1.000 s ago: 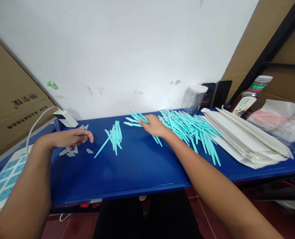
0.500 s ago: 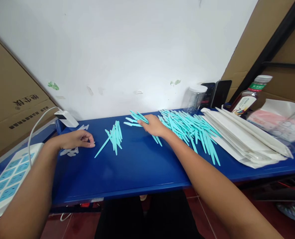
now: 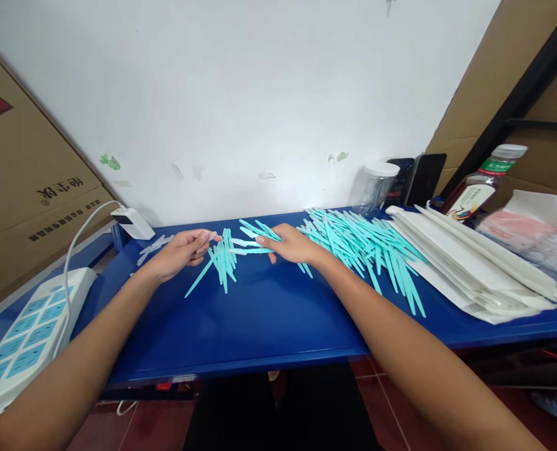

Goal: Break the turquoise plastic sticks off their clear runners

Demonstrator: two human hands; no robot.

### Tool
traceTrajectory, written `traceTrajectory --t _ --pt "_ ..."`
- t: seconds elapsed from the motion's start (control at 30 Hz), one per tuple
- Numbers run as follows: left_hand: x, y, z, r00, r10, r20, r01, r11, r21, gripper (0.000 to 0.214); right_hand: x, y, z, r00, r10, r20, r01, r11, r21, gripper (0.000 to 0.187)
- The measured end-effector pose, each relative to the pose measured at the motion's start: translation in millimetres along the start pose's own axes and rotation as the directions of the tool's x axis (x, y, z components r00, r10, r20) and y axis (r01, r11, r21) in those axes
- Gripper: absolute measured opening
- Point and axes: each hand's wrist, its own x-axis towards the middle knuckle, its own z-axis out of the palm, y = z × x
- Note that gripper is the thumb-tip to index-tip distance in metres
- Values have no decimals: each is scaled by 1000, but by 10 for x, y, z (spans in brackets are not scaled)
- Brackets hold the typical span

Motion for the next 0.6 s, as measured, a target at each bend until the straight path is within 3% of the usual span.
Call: traceTrajectory --t 0.13,0.3,0.43,0.6 --pt "8 -1 114 999 49 20 -49 999 -24 52 3 -40 53 994 88 61 -95 988 122 47" --pt "10 29 153 979 190 -69 -176 969 171 47 4 -91 60 990 115 83 -131 969 209 37" --pt "-17 48 207 920 348 -184 -251 878 407 38 6 -79 60 978 184 96 -204 931 301 38" --pt "-75 78 275 836 502 -221 -294 750 593 32 -4 -89 45 956 260 138 -294 880 373 39"
